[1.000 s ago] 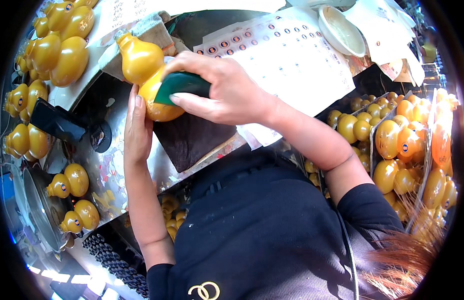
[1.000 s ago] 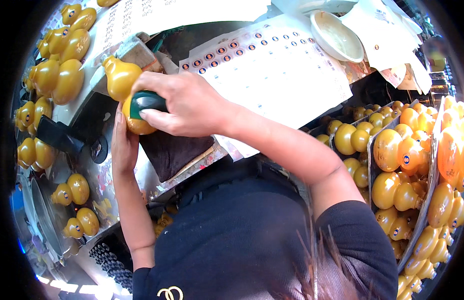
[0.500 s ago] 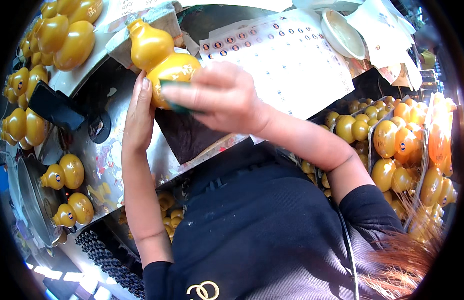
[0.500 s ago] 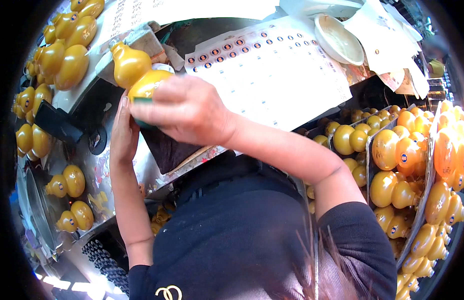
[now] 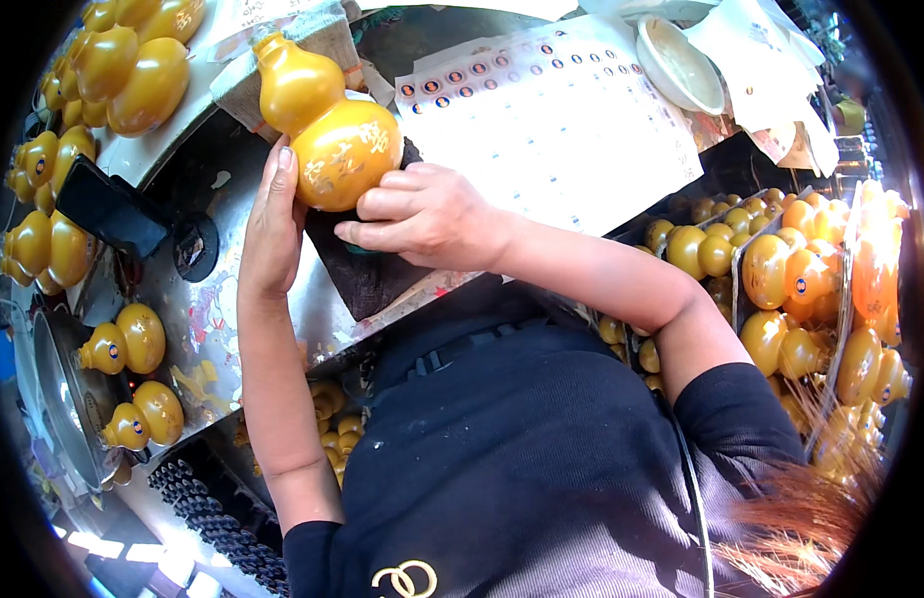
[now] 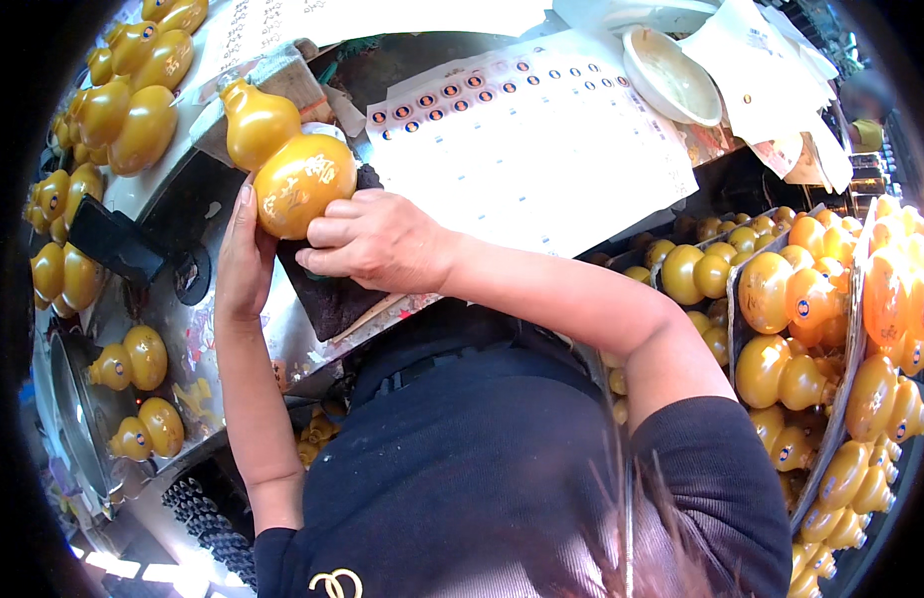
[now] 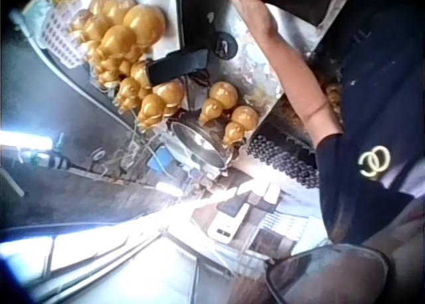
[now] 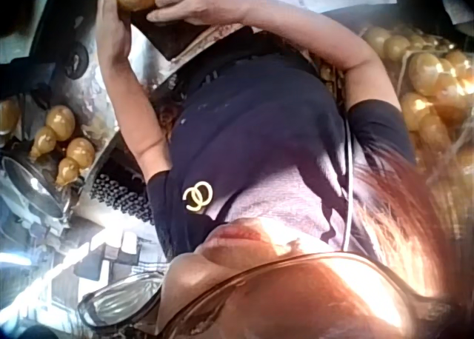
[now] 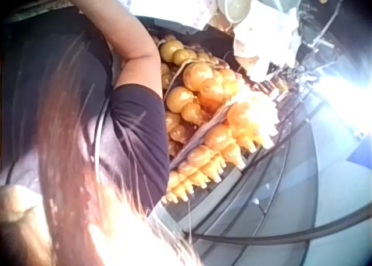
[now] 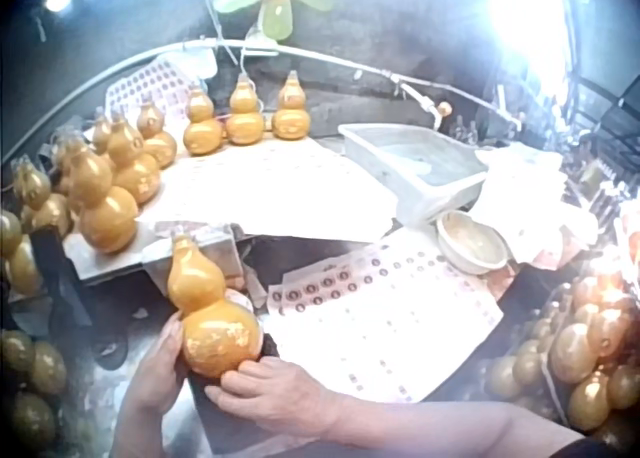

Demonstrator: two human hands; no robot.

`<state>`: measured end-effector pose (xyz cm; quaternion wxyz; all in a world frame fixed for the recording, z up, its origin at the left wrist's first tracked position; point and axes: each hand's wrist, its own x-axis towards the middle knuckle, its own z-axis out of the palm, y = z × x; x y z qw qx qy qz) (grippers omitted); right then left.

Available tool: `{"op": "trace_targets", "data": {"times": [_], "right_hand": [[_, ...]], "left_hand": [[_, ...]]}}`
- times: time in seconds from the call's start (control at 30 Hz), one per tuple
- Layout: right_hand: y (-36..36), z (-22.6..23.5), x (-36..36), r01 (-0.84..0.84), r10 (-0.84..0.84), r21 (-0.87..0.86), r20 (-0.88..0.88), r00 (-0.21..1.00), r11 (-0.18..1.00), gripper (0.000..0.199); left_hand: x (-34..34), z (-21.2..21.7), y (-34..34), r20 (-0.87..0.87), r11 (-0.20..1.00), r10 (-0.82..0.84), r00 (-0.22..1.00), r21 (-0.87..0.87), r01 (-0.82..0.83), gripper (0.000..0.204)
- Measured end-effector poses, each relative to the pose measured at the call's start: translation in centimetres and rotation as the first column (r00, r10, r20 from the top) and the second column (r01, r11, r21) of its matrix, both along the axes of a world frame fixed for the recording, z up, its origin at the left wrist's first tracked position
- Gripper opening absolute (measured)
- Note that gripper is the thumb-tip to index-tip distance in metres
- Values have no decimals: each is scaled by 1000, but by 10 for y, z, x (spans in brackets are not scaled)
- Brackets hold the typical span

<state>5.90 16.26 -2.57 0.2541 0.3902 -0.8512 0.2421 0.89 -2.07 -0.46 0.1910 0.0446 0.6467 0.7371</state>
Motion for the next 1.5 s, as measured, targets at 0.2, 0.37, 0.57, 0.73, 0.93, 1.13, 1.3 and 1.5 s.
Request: {"op": "trace_targets", "data": {"times": [0.2, 0.37, 0.57, 0.73, 0.93, 1.13, 1.3, 1.5], "right_hand": [[20, 28, 0, -13, -5, -84, -213, 977, 996, 25], [33, 7, -7, -109, 109, 14, -190, 976, 994, 21], [35, 13, -3, -105, 122, -247, 54, 991, 963, 26], [20, 35, -16, 230, 0, -509, 411, 911, 830, 32], [44, 5, -39, 557, -59, -510, 701, 711, 655, 36], [79, 6, -10, 806, 662, -589, 623, 417, 47, 24], [163, -1, 2, 916, 425, -395, 843, 330, 72, 45], [270, -30, -51, 821, -611, -63, 637, 471, 567, 25]], "left_hand": [[-2, -3, -3, 88, 998, 32, 996, 46, -36, 56], [-5, -7, -5, 90, 996, 68, 994, 55, -73, 52], [-5, -13, -8, 85, 995, 30, 996, 96, -38, 55], [-4, -7, 7, -118, 996, 8, 993, -92, -19, 60], [-13, -32, -2, 16, 987, 161, 987, -7, -161, 48], [-12, -31, -24, -75, 982, 163, 984, -81, -169, 50], [1, -10, -16, -77, 971, 235, 969, -20, -237, 53], [-1, -12, -16, -119, 955, 294, 948, -9, -297, 54]]}}
